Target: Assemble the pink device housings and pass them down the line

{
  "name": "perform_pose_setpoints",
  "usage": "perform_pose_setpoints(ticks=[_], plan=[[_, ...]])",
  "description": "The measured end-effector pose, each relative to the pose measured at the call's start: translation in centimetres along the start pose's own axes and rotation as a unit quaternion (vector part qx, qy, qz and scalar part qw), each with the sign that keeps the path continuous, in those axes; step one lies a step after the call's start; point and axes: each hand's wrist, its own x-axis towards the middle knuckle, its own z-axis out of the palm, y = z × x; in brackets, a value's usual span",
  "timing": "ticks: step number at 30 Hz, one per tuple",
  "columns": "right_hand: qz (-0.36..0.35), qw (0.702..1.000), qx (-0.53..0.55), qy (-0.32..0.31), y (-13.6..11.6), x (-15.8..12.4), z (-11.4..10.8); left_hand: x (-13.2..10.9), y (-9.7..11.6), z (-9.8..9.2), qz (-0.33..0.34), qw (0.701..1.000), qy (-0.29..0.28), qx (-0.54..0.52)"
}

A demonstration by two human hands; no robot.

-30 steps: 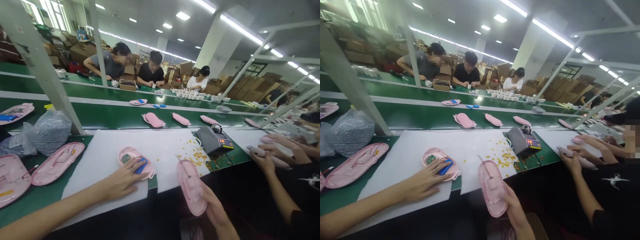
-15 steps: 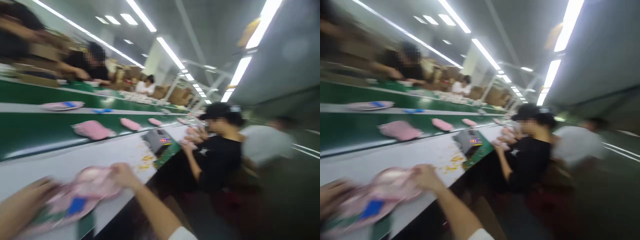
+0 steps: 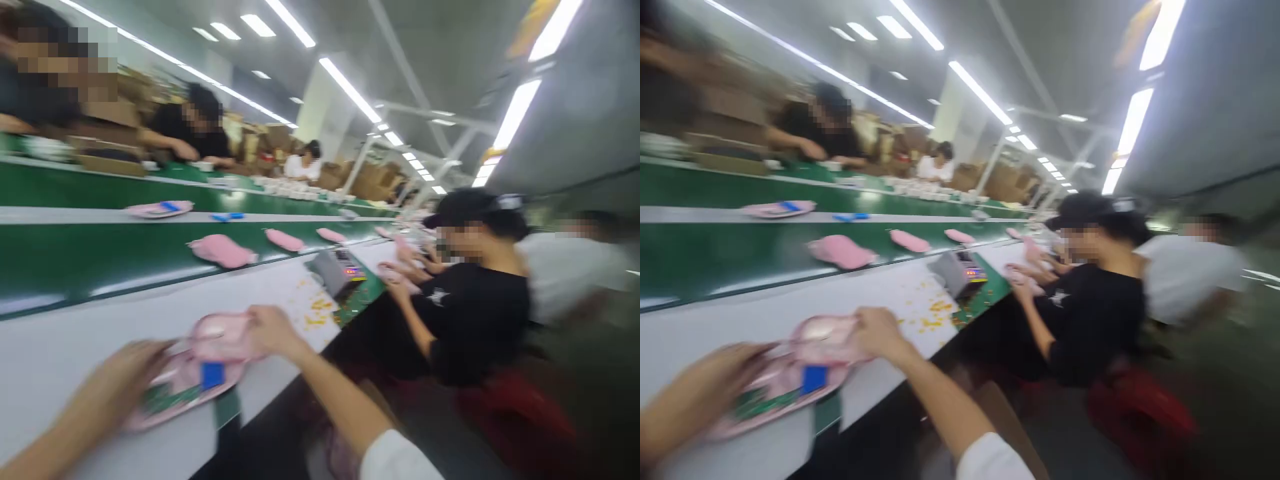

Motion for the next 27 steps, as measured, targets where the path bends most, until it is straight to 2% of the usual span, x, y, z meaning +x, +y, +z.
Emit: perform_pose_setpoints(ticks=[2,3,6,10,12,15,18,20,22,24,25,27], plan=[[-0.015,0.999,0.022,-0.027,-2.0,0.7,2.2,-4.2,-0.2,-3.8,-0.080,0.996,0.016,0.044],[-0.018,0.999,0.027,-0.033,-2.3,0.9,2.8,-5.7,0.1,-5.1,-0.113,0.992,0.026,0.059],[-0.031,0.998,0.034,-0.038,-2.2,1.7,3.1,-7.7,1.0,-6.8,-0.181,0.980,0.051,0.067],[-0.051,0.998,0.020,-0.023,-2.9,2.2,2.7,-8.1,1.2,-6.7,-0.225,0.973,0.052,0.009],[-0.063,0.998,0.002,-0.022,-3.8,2.3,2.7,-8.2,1.3,-6.5,-0.206,0.977,0.048,0.017],[-0.109,0.994,-0.019,-0.023,-5.3,2.1,2.6,-7.7,1.6,-5.8,-0.079,0.982,0.100,0.137],[-0.164,0.986,-0.004,-0.008,-6.5,1.6,2.4,-6.9,1.9,-4.9,0.072,0.942,0.163,0.286],[-0.163,0.986,0.017,0.025,-7.0,1.5,2.2,-6.5,2.1,-4.4,0.123,0.921,0.164,0.331],[-0.151,0.987,0.029,0.050,-7.2,1.4,2.2,-6.4,2.2,-4.0,0.114,0.940,0.141,0.288],[-0.150,0.987,0.029,0.053,-7.2,1.4,2.2,-6.5,2.4,-4.0,0.038,0.972,0.125,0.195],[-0.155,0.986,0.028,0.050,-7.2,1.5,2.3,-6.5,2.5,-4.0,-0.009,0.979,0.133,0.157],[-0.164,0.985,0.034,0.047,-7.1,1.5,2.3,-6.5,2.5,-4.1,-0.070,0.973,0.170,0.139]])
